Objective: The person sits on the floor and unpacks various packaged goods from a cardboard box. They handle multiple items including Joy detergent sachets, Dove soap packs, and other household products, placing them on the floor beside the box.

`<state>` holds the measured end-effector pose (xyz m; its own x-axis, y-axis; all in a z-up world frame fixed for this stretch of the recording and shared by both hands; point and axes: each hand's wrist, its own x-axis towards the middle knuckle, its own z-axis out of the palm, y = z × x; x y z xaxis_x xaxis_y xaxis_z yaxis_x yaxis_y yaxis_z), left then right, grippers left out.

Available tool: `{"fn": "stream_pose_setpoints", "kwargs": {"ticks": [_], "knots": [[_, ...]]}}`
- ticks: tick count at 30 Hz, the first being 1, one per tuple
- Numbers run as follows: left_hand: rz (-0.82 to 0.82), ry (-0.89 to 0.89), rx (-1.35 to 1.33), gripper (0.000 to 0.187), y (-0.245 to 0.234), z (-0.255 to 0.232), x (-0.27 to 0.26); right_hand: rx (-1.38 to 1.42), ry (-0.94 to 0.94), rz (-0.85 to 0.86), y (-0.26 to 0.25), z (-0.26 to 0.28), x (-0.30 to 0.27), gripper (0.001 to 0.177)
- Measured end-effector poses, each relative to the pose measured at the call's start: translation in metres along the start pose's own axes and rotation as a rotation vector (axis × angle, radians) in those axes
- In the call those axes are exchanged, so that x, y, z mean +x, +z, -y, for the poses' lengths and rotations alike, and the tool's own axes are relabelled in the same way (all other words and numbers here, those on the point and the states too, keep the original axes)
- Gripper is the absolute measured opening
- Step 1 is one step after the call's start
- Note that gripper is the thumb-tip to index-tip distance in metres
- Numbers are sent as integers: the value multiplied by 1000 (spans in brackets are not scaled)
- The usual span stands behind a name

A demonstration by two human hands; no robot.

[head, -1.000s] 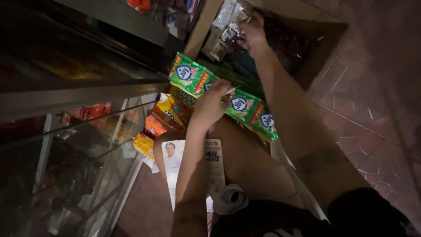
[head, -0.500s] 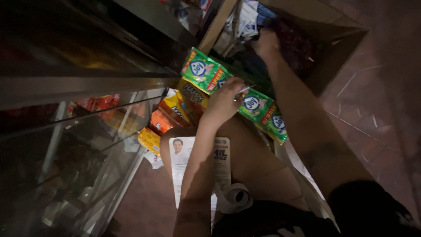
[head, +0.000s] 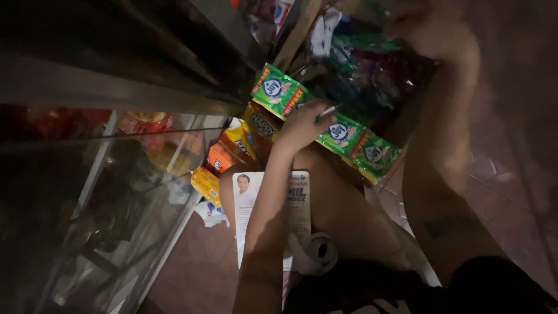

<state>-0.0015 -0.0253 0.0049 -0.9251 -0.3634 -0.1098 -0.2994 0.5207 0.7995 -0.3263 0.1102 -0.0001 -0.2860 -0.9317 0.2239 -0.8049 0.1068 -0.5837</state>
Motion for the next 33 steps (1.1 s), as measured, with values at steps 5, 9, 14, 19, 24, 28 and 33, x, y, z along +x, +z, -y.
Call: {"fn": "stream_pose_setpoints", "kwargs": {"ticks": [5, 9, 14, 19, 24, 28, 33], "knots": [[-135, -174, -129, 28, -13, -26, -3, 580, 15, -147, -57, 88, -12, 10], [-520, 196, -447, 54, -27, -59, -11, 387, -117, -160, -82, 169, -14, 7], [-408, 308, -629, 67, -33, -92, -22, 286, -376, -115, -74, 251, 3, 11], [-455, 12, -670, 36, -36, -95, -21, 748, -256, -202, -37, 261, 4, 15], [-446, -41, -891, 57, -58, -97, -30, 758, -211, -33, -21, 213, -35, 56], [-349, 21, -886, 32, -64, -103, -27, 795, 359, 68, 24, 185, -57, 42], [-647, 241, -489, 42, -46, -83, -24, 826, 684, -566, 16, 170, -34, 58]]}}
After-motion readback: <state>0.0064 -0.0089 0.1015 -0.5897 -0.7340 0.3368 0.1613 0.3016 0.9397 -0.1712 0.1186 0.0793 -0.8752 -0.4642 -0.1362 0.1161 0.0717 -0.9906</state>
